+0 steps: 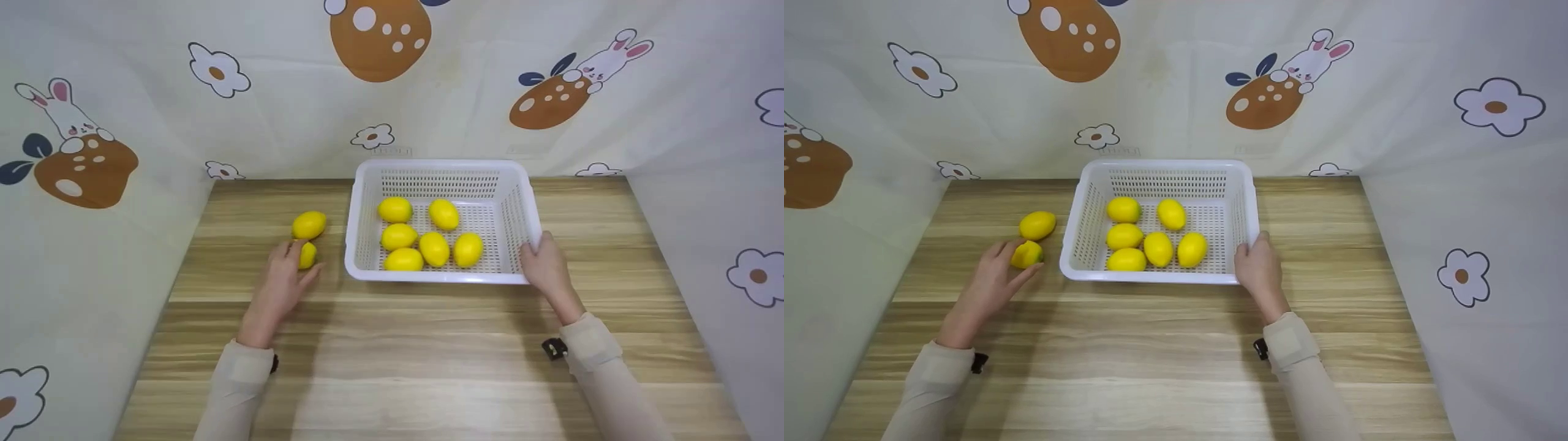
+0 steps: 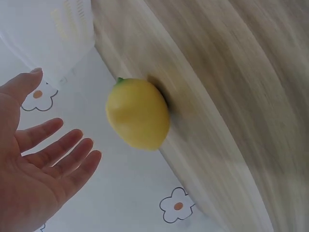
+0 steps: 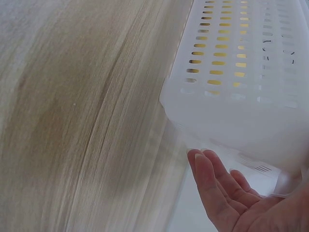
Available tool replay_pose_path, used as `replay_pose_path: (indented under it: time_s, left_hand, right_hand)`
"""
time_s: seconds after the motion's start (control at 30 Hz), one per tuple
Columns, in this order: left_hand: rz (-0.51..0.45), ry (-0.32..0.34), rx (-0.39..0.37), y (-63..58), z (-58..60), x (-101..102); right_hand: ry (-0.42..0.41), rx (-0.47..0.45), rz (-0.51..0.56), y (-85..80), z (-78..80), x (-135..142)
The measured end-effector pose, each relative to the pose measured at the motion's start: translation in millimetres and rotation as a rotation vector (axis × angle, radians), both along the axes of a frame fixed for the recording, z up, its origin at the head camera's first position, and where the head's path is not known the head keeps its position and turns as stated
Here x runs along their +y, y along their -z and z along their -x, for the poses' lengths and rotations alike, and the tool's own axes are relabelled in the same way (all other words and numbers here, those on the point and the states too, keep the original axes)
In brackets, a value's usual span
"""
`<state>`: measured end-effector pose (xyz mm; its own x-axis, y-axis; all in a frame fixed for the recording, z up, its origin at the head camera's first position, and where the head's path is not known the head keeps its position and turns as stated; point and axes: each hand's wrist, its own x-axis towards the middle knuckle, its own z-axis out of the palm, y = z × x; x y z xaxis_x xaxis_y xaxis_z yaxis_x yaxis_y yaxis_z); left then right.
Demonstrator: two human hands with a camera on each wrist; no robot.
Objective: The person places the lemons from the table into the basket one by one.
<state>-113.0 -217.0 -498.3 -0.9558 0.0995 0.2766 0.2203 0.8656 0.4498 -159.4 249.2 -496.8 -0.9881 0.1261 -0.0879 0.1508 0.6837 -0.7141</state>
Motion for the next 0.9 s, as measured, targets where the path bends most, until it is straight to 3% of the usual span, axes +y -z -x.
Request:
replay_pose_path:
  time_s: [0.1,0.37,0.8,0.9]
  left_hand:
    - [-0.007,-0.005,-0.016,2.7,0.8,-3]
    - [-0.042,-0.017,-0.142,8.5,8.4,-12]
    - [-0.047,-0.009,-0.25,17.7,22.3,-25]
    - [-0.033,0.008,-0.216,20.1,24.7,-27]
  right_hand:
    - [-0.005,0.001,-0.005,0.7,0.6,1]
    - [0.005,0.001,-0.008,-1.1,-0.6,1]
    - [0.012,-0.013,-0.004,2.4,1.0,1]
    - [0.011,-0.006,-0.003,3.3,1.1,0]
